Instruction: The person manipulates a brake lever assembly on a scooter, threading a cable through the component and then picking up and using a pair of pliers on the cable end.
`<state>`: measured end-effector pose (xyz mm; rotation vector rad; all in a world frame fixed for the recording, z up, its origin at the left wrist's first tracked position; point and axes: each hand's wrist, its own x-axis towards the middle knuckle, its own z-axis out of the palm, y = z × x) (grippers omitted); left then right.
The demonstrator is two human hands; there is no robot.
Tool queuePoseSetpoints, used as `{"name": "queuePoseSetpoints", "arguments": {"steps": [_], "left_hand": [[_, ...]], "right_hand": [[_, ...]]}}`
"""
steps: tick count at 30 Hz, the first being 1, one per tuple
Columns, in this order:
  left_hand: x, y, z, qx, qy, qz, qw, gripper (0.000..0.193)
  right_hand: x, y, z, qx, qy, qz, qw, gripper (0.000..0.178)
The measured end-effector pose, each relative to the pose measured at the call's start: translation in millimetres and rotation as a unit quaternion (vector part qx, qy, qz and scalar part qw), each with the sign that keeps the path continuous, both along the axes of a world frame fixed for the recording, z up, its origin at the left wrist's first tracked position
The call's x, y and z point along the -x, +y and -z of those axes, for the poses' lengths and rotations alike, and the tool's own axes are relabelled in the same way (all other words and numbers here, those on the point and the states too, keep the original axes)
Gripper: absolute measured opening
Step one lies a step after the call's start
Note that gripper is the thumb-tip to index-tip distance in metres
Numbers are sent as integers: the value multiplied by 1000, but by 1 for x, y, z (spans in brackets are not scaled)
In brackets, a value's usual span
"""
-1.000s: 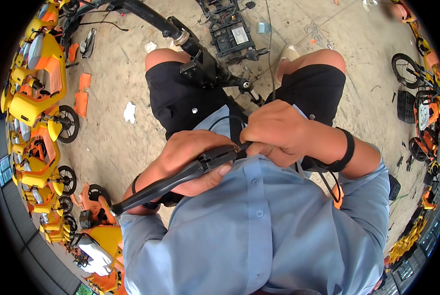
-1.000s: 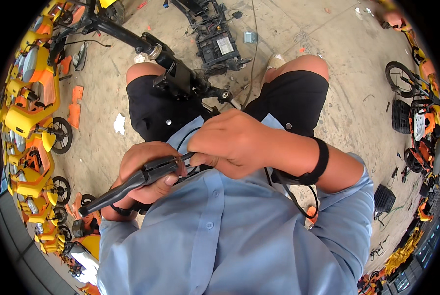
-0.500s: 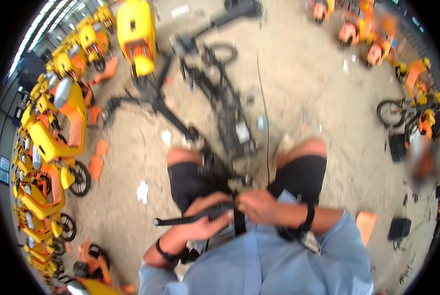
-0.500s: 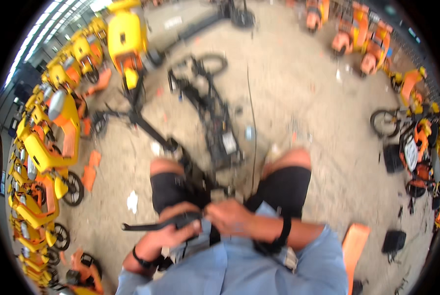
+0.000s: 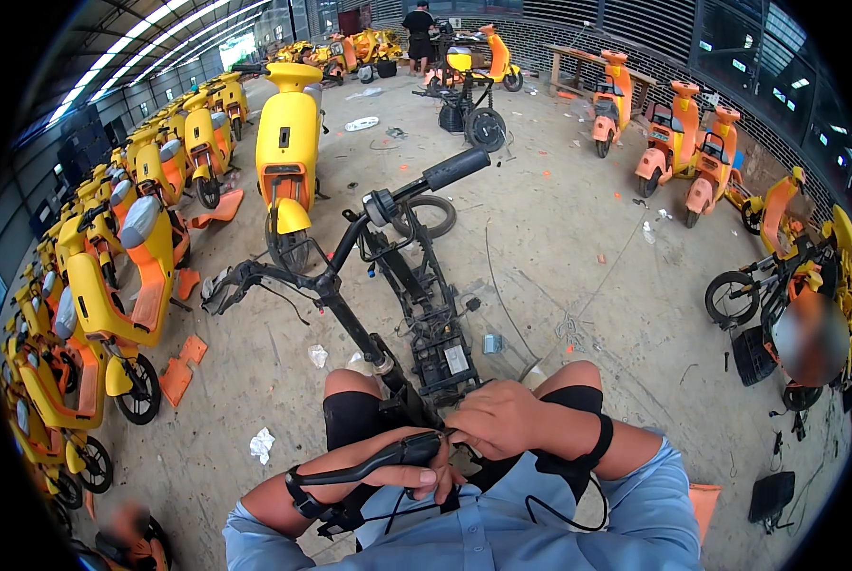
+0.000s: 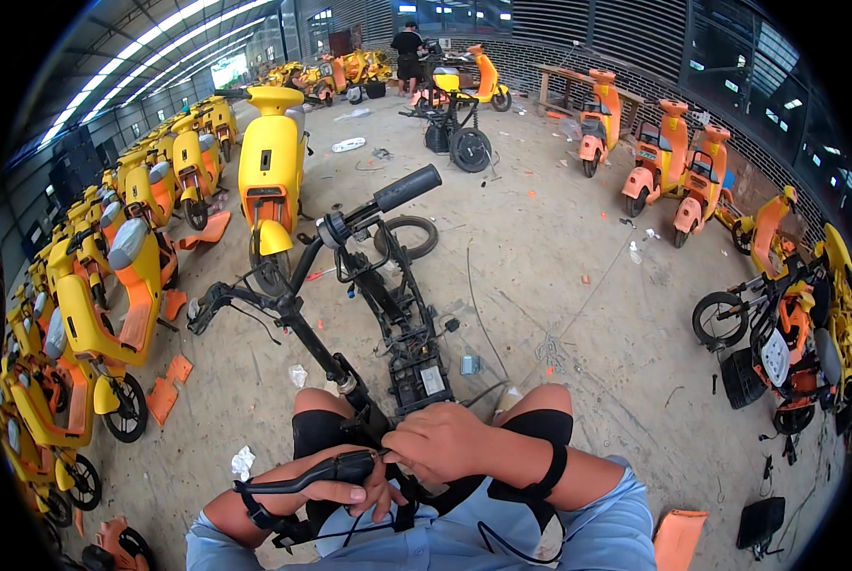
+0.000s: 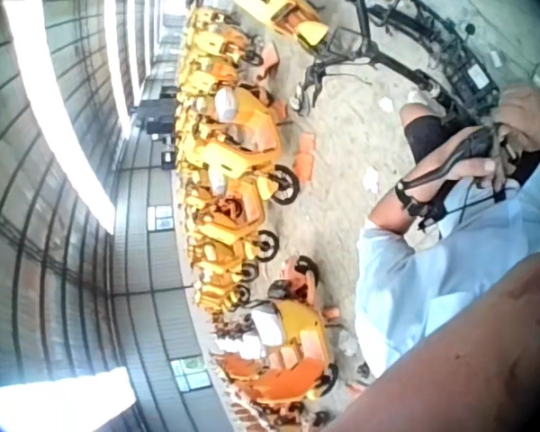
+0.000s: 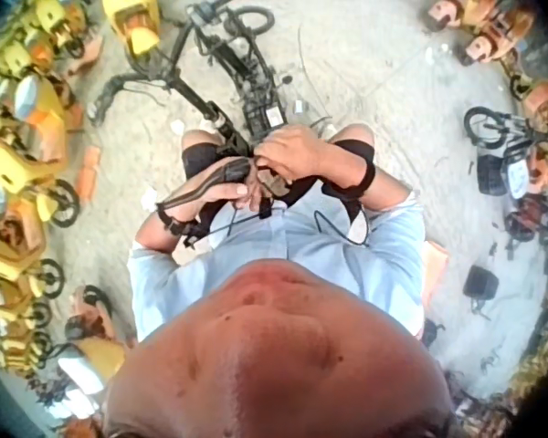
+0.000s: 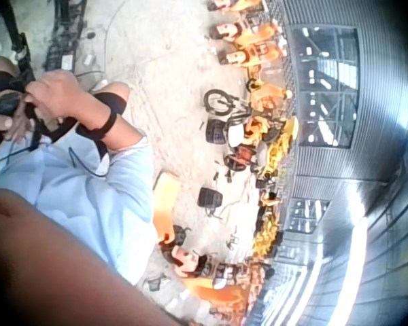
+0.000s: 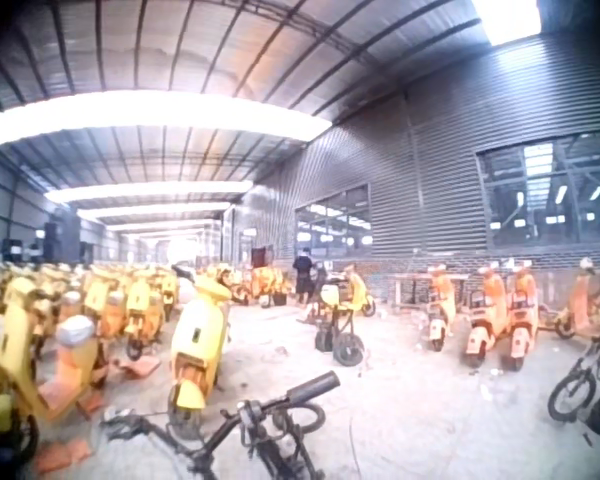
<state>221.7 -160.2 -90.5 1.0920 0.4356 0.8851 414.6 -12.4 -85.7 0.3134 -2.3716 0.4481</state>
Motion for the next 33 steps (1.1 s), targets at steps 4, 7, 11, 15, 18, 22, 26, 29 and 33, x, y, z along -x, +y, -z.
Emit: {"name": "queuePoseSetpoints", "arguments": {"steps": [4, 7, 11, 15, 18, 22, 26, 29, 33], "left_hand": [[-2, -8, -37, -188, 378, -79, 903, 14], [-10, -24, -40, -173, 396, -103, 896, 21], [-17, -29, -43, -263, 604, -91, 747, 24], [-19, -32, -17, -282, 596, -143, 738, 20], [-16, -31, 8, -303, 590, -177, 727, 19], [-11, -35, 28, -328, 465, -259, 781, 33], [-14, -33, 33, -326, 373, -335, 801, 30], [-14, -31, 30, -348, 324, -324, 818, 27], [-17, -27, 31, -356, 275, -358, 818, 27]], "right_hand": [[-10, 2, -22, -47, -60, -39, 996, 18], [-14, -4, -42, -110, -122, -55, 985, 25], [-22, -11, -45, -174, -191, -25, 966, 23], [-28, -24, -42, -216, -216, 33, 952, 14], [-26, -25, -28, -257, -189, 50, 946, 17], [-21, -23, -18, -179, -142, 28, 973, 21], [-15, -13, -2, -90, -119, 9, 989, 25], [-13, -9, -1, -44, -115, -28, 992, 25], [-5, -9, 13, 39, -52, -62, 996, 23]]}}
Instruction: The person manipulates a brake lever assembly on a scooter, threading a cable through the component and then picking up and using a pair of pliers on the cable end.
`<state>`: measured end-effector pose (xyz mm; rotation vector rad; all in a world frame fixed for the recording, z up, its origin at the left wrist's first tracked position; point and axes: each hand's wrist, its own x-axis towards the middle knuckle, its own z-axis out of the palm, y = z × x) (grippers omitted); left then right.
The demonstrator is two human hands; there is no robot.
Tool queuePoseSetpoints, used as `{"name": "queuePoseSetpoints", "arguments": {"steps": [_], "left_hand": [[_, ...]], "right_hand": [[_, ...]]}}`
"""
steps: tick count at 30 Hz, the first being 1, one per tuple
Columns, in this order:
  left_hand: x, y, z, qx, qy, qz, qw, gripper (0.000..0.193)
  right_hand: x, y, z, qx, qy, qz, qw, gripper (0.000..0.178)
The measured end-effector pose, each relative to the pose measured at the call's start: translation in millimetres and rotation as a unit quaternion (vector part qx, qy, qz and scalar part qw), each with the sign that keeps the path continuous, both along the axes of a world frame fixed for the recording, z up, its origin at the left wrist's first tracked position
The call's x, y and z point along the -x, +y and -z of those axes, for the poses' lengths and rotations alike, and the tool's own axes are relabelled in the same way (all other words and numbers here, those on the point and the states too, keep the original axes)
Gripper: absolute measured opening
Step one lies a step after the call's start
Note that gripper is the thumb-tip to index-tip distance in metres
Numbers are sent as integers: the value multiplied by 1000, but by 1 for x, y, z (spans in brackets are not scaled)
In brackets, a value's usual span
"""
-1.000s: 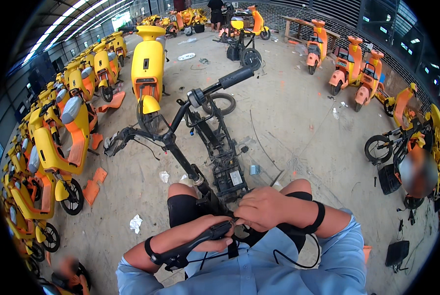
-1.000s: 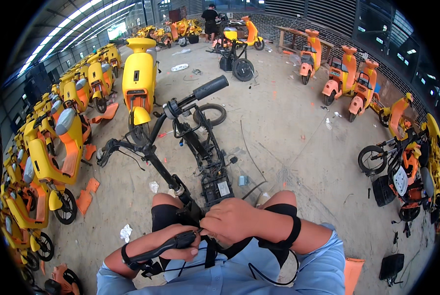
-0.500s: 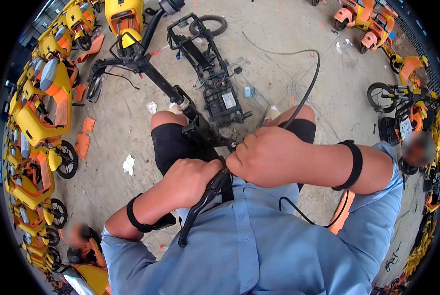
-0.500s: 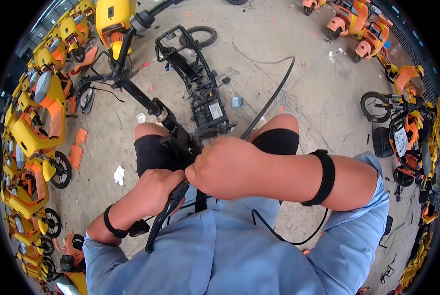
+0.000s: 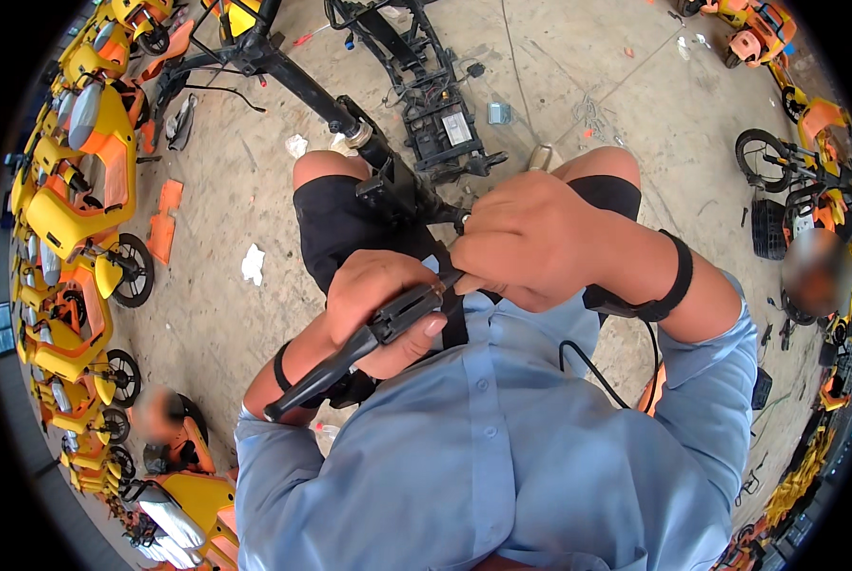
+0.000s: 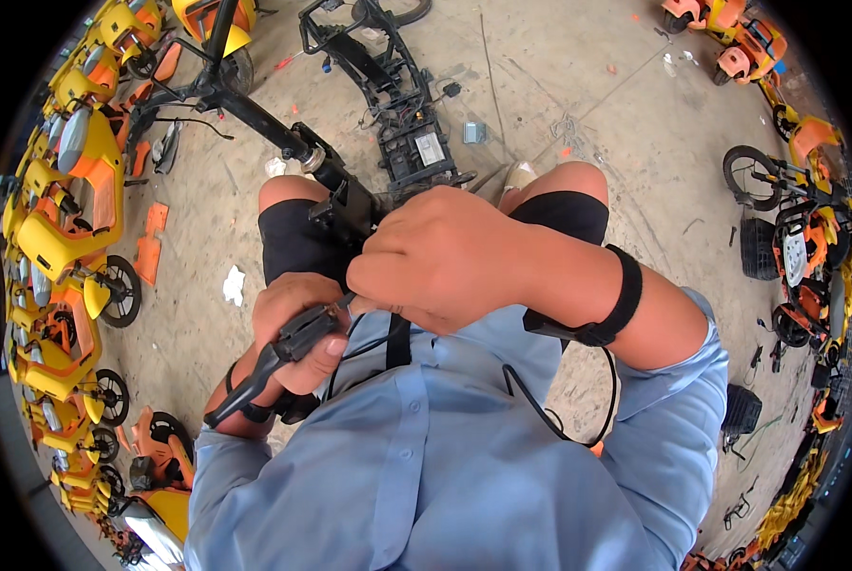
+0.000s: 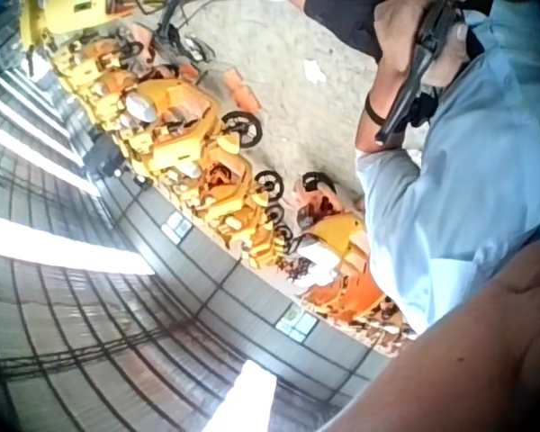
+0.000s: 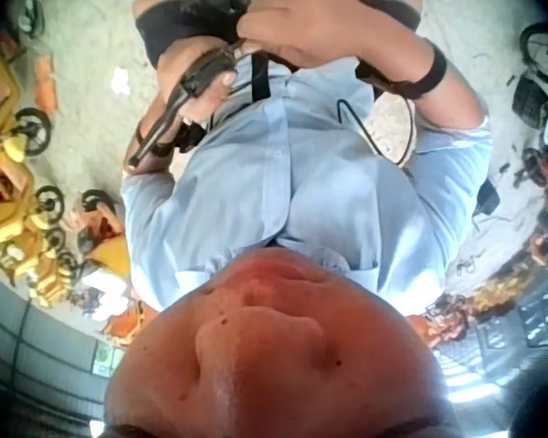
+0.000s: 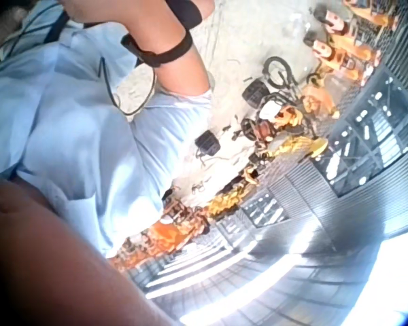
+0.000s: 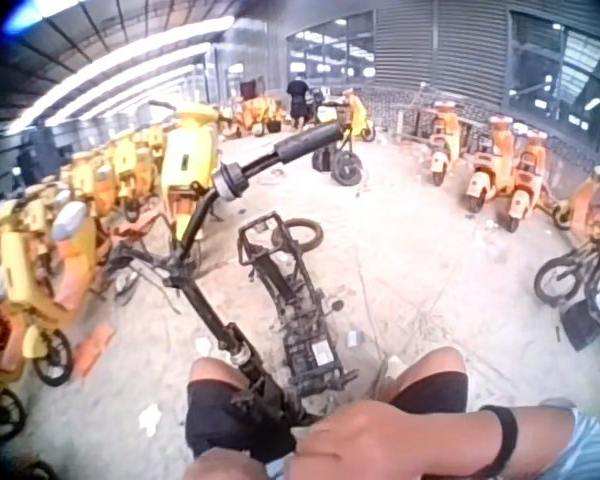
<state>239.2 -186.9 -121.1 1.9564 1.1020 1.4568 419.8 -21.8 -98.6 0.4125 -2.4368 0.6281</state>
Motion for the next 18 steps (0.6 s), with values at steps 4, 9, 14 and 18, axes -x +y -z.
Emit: {"name": "queuePoseSetpoints", "arguments": {"steps": [4, 9, 14, 18], "left_hand": [[-8, -1, 4, 36, -26, -15, 999, 36], [-11, 3, 8, 57, -70, 14, 996, 40], [-12, -1, 10, 99, -60, -27, 993, 39], [7, 1, 17, 112, 20, 27, 993, 26]], "right_hand": [[2, -5, 18, 90, 31, -6, 995, 21], [0, -31, 49, 247, 71, -2, 966, 19], [-1, -29, 57, 253, 58, 20, 966, 19], [-12, -6, 33, 64, -44, 25, 997, 27]]}}
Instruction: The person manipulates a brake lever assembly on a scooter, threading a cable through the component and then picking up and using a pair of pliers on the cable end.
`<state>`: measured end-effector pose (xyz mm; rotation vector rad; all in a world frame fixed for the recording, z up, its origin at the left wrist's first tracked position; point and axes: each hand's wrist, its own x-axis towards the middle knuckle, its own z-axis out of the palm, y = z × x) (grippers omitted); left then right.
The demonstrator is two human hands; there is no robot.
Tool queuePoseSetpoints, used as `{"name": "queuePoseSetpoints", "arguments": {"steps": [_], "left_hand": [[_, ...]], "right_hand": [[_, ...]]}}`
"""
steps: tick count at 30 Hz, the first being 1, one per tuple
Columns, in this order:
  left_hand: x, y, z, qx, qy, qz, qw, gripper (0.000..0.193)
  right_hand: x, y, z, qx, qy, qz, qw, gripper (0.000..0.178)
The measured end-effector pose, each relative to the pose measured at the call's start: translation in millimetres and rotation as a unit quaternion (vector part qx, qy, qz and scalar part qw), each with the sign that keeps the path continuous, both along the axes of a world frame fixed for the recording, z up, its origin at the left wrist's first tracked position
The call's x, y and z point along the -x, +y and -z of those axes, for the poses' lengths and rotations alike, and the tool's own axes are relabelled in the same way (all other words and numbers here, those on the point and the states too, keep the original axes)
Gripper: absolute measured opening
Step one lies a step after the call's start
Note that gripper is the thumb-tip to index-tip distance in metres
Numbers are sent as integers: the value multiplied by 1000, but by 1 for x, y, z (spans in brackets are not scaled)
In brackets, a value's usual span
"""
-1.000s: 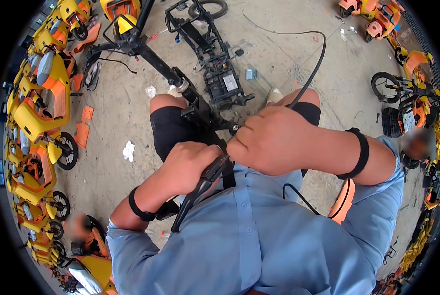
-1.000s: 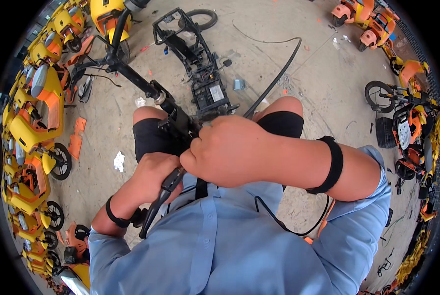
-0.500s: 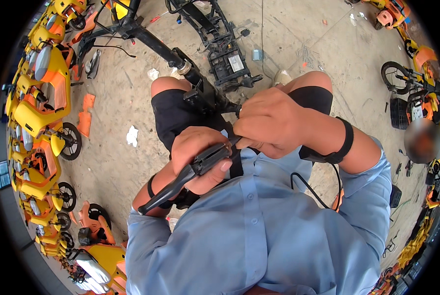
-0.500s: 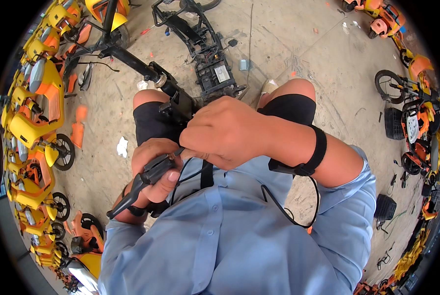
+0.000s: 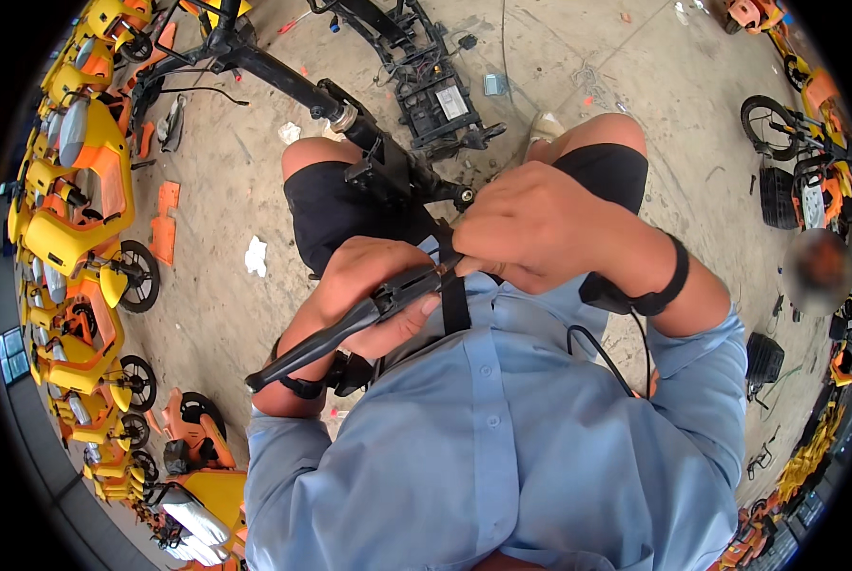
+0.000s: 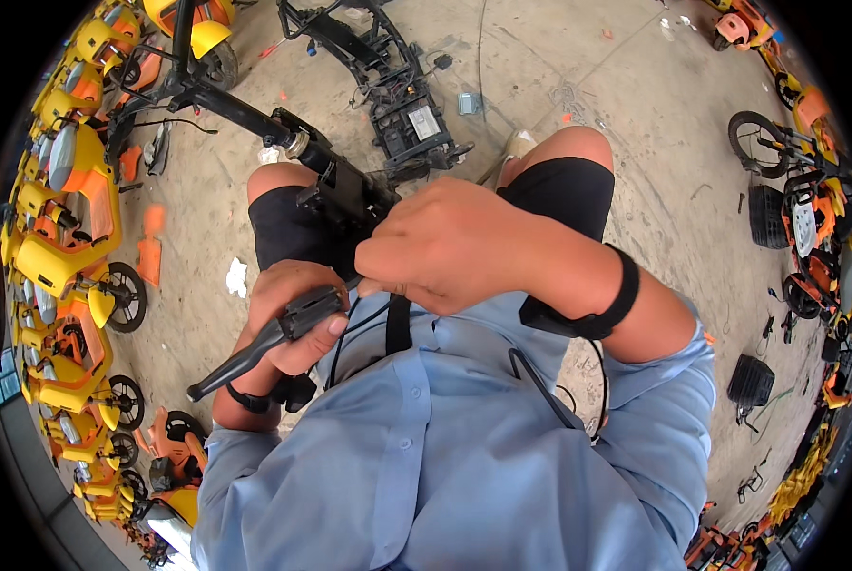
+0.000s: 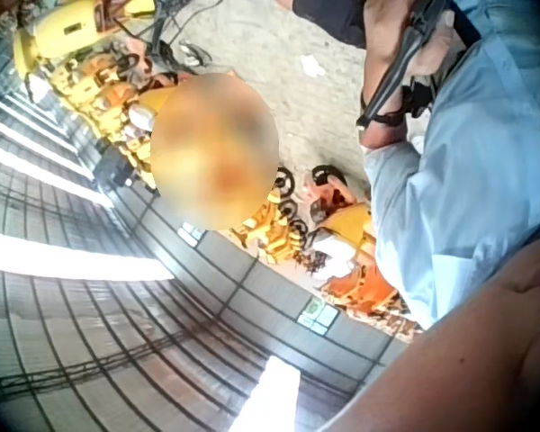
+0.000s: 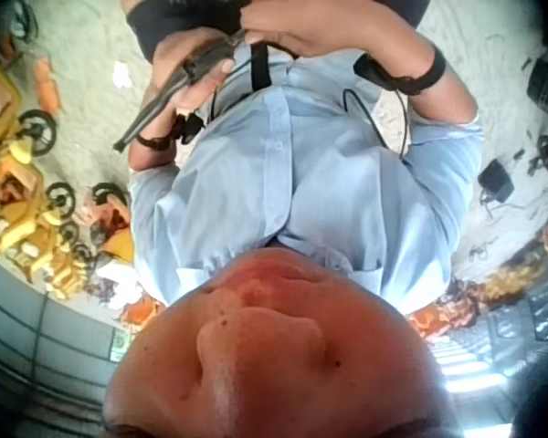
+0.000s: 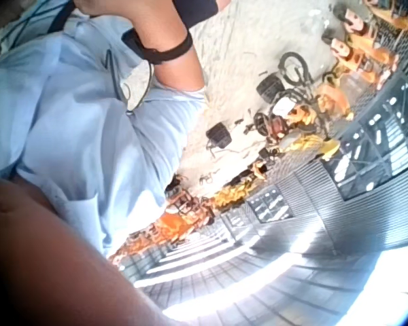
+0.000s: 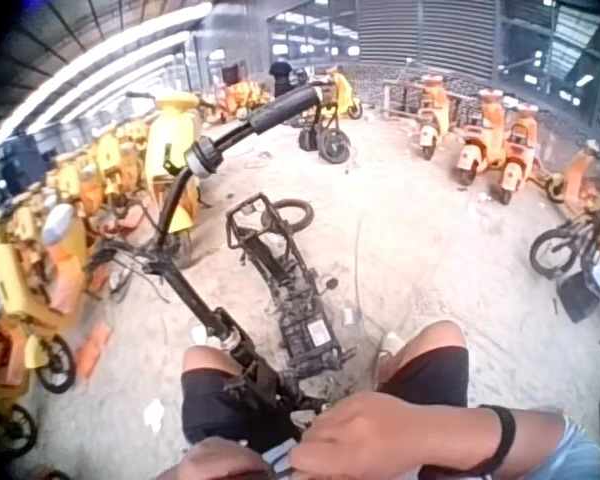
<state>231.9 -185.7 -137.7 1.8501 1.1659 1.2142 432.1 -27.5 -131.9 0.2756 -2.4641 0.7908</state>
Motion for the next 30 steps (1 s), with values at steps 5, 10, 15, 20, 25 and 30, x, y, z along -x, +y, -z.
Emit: {"name": "queuePoseSetpoints", "arguments": {"steps": [5, 10, 15, 20, 25, 30], "left_hand": [[0, 0, 1, -3, 86, 32, 996, 20], [-2, -5, -4, -30, 74, 20, 997, 19], [-11, -9, 3, -74, -3, -27, 997, 28], [-17, -6, 4, -77, -25, -24, 996, 30], [-22, 2, -1, -118, -42, -1, 992, 23], [-8, 6, 0, -112, 72, 2, 991, 19]], "right_hand": [[-11, 1, -28, -148, -140, 11, 979, 31], [-8, -1, -36, -113, -118, -4, 987, 27], [0, -6, -11, 25, 0, -15, 1000, 22], [0, -20, 19, 168, 55, -25, 984, 18], [5, -42, 43, 281, 96, -11, 955, 19], [-2, -10, 25, 72, 48, 25, 996, 19]]}}
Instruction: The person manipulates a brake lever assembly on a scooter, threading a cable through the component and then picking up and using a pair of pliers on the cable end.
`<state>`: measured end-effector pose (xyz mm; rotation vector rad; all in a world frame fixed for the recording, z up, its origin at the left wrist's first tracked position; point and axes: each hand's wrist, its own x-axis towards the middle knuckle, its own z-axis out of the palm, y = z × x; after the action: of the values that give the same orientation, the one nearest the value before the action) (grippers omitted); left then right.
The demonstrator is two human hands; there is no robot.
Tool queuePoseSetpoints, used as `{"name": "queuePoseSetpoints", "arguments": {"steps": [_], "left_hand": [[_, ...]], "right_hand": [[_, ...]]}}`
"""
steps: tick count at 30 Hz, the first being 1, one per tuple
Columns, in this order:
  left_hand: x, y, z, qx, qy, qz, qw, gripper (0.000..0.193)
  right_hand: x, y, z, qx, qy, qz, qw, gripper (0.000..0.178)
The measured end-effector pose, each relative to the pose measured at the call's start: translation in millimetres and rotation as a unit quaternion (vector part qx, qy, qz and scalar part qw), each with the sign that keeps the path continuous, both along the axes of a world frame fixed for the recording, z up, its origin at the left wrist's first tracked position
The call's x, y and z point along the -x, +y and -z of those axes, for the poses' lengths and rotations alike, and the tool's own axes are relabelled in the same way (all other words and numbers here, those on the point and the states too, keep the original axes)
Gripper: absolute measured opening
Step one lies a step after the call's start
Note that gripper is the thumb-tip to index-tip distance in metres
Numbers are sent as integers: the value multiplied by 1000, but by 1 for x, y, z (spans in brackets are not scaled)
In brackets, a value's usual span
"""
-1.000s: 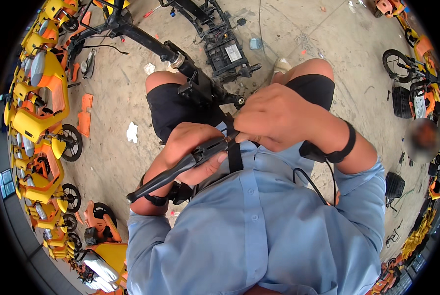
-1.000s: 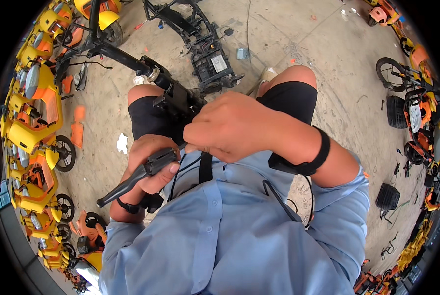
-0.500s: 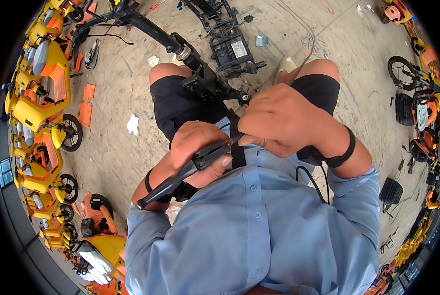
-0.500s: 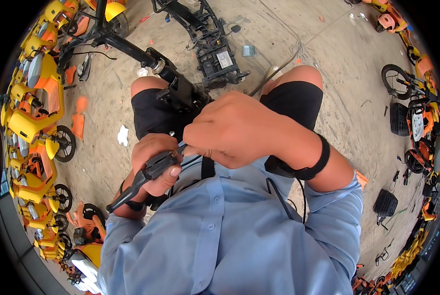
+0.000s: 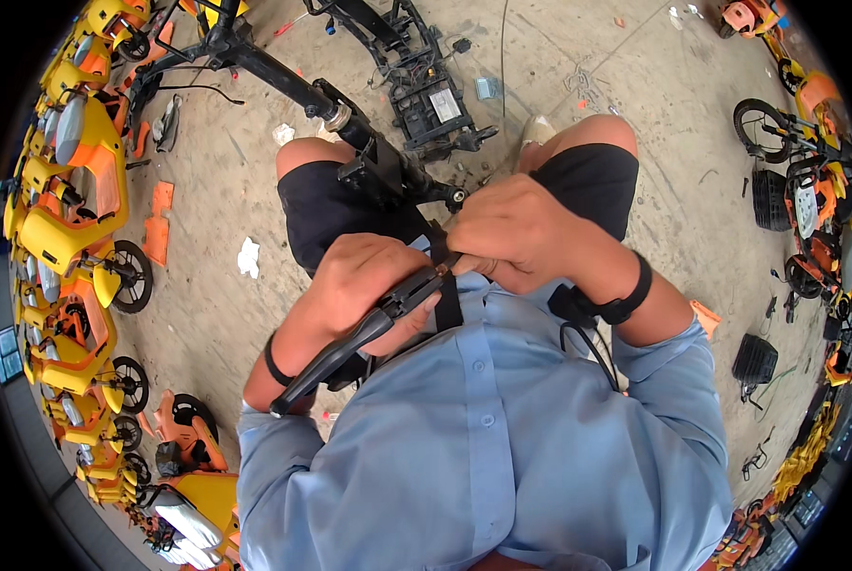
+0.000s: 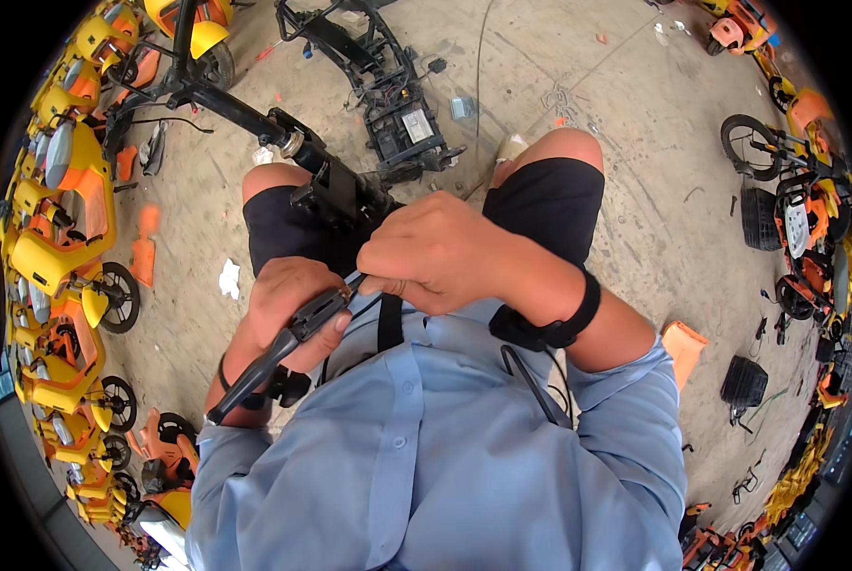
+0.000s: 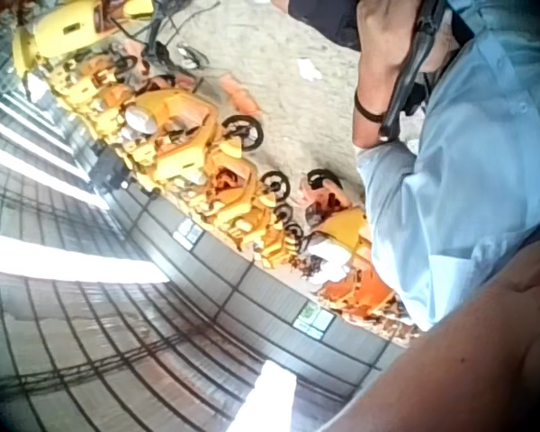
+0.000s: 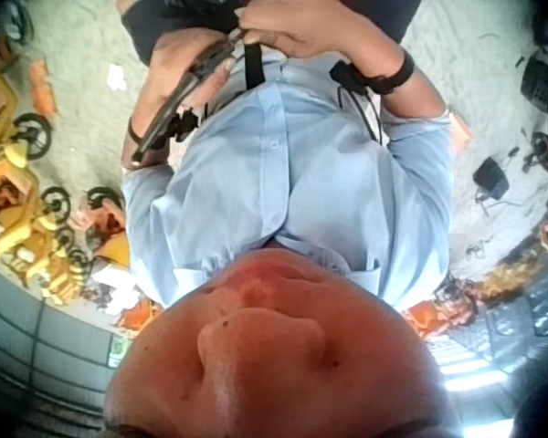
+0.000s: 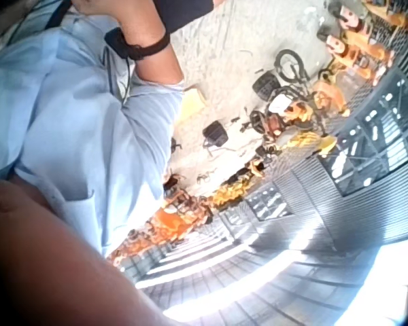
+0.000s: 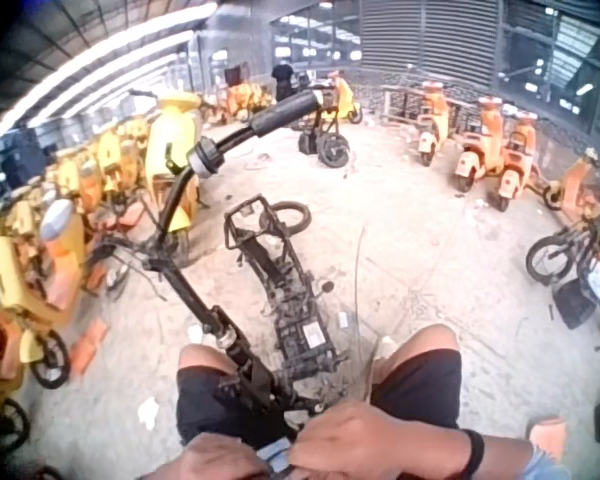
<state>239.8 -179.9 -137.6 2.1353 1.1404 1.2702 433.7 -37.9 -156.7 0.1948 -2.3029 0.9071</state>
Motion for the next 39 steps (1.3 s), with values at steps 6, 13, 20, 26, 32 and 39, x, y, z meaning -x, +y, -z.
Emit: {"name": "queuePoseSetpoints", "arguments": {"steps": [6, 13, 20, 26, 32, 39], "left_hand": [[1, -13, 4, 16, 105, -22, 994, 21], [-3, -24, 16, 6, 52, -27, 998, 22], [-14, -24, 17, -11, -54, -52, 997, 22], [-15, -16, 3, -20, -45, -32, 998, 24], [-2, -12, 10, 17, 10, -30, 999, 20], [3, -3, -3, 57, 120, -17, 991, 22]], "right_hand": [[-13, 6, -38, -228, -141, 0, 964, 28], [-10, 0, -41, -214, -138, -13, 967, 21], [5, -4, -1, 4, -23, -54, 998, 29], [13, -33, 29, 196, 64, -71, 976, 37], [2, -8, 7, 53, -39, -18, 998, 24], [-10, 8, -54, -217, -230, 15, 949, 13]]}}
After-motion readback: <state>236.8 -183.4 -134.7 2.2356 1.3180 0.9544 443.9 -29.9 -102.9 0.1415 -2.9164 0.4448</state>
